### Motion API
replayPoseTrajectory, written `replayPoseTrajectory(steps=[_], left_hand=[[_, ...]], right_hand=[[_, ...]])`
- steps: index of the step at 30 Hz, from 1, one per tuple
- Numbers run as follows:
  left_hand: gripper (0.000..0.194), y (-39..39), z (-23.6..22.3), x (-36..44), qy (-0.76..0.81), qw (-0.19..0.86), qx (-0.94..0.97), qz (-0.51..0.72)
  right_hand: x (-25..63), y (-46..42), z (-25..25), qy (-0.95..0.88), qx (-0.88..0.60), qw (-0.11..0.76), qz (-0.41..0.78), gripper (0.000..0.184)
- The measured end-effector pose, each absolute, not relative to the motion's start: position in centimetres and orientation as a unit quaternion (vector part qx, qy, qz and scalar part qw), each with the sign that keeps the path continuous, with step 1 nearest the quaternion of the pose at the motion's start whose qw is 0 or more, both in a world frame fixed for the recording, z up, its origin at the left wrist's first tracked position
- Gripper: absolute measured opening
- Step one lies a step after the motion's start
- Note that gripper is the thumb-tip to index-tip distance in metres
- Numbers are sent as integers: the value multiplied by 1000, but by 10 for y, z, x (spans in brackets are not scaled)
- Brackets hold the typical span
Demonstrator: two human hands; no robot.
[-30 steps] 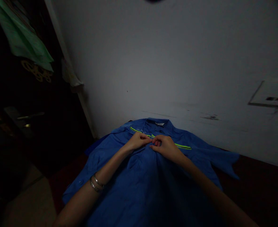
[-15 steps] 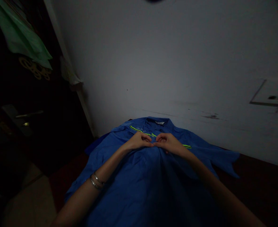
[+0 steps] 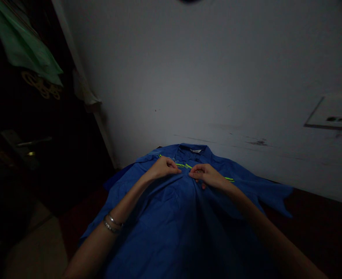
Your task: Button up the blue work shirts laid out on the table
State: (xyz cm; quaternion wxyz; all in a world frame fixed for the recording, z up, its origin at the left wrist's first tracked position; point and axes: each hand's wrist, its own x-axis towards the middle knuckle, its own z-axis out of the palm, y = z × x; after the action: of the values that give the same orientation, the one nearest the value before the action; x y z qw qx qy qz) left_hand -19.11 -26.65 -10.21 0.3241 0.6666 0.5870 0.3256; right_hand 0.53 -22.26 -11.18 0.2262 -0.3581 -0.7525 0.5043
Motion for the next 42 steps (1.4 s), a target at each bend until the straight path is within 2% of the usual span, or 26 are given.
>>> replayPoseTrajectory(steps=[3,5,14,24,38,42], left_hand=[[26,-275,-97,-192,572,439,662,204],[26,-277,-100,-189,564,464,656,189],[30,-267,-117,-172,581,430,625,296],[37,-268,-118,-168,578,438,600,337],[27,-270,-107,-183,537,466,630,311],[27,-271,-102,-185,525,458,655,294]], right_hand=[[5,-223,-112,-736,-372,224,519,20],[5,-223,-113,-727,-373,223,532,19],[2,-222,-118,-694,-367,220,579,15],[-1,-222,-119,-719,-364,216,550,12],[-9,-228,-129,-755,-371,227,490,10],[-11,-237,-125,-784,-382,258,415,8]])
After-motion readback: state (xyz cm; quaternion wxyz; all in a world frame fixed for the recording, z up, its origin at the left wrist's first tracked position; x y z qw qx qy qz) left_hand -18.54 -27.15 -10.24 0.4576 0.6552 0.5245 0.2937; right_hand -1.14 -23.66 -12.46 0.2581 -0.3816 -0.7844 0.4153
